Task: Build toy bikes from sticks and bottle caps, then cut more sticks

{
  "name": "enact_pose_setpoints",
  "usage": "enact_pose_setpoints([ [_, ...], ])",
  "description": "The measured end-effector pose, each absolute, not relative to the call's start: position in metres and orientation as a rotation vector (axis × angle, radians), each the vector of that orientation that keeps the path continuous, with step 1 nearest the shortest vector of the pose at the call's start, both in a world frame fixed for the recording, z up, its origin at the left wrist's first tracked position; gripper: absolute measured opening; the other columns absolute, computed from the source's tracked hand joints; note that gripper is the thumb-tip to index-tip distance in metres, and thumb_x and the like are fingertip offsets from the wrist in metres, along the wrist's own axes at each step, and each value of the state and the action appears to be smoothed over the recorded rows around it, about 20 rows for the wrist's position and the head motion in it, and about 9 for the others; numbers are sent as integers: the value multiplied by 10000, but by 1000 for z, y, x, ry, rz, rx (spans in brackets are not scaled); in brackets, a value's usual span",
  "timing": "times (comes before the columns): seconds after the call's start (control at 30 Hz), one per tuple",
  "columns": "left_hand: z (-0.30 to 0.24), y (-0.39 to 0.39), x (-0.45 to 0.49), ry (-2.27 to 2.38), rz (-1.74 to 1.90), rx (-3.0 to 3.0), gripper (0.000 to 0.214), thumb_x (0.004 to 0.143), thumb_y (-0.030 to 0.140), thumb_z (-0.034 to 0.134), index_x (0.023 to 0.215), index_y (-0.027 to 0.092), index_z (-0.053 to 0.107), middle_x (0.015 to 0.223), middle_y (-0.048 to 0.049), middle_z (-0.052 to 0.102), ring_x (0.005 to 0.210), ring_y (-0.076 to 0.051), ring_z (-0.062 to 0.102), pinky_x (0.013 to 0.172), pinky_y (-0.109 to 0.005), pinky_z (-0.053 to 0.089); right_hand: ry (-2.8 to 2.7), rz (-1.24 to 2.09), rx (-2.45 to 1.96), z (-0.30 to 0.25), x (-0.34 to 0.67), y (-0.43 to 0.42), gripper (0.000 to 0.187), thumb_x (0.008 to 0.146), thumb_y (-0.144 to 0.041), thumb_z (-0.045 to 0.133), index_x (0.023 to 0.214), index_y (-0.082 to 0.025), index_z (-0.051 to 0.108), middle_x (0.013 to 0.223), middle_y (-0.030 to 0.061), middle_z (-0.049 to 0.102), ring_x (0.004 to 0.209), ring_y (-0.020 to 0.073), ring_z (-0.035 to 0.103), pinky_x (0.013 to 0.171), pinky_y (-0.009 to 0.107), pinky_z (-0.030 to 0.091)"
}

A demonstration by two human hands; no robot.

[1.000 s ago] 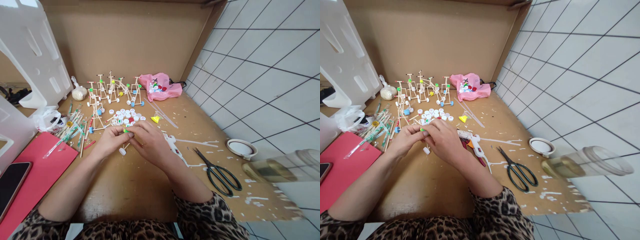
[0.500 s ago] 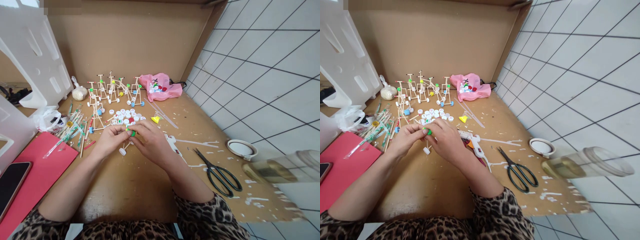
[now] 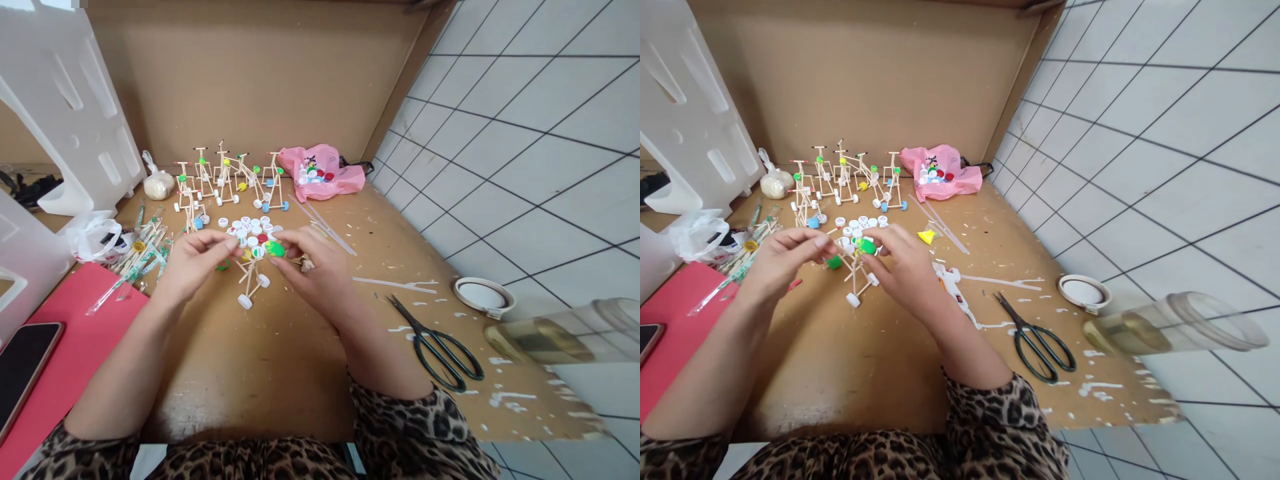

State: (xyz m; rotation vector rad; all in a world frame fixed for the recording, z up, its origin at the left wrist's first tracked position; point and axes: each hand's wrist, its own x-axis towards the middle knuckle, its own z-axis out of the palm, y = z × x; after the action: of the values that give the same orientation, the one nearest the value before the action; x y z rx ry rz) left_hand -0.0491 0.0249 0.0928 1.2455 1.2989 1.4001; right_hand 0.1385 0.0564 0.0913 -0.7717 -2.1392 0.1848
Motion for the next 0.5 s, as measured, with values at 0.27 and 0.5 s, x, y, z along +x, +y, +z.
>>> enact_pose_setpoints([
  [0.27, 85, 28, -62, 1416, 1171, 1484, 98, 603, 250, 696, 653, 165, 701, 564, -1, 644, 501, -96, 512, 488, -215, 391, -2111, 199, -754, 82, 135, 66, 142, 851, -264, 536, 964, -199, 589, 878, 48, 641, 734, 137, 570, 646, 285, 475],
  [0.5, 67, 33, -50, 1482, 1032, 1708, 138, 676, 269, 591, 646, 181, 694, 523, 11, 603, 481, -97, 459, 476, -217, 321, -2145, 315, -743, 67, 130, 68, 165, 852, -248, 528, 992, -202, 601, 940, 71, 635, 837, 159, 585, 697, 305, 498],
])
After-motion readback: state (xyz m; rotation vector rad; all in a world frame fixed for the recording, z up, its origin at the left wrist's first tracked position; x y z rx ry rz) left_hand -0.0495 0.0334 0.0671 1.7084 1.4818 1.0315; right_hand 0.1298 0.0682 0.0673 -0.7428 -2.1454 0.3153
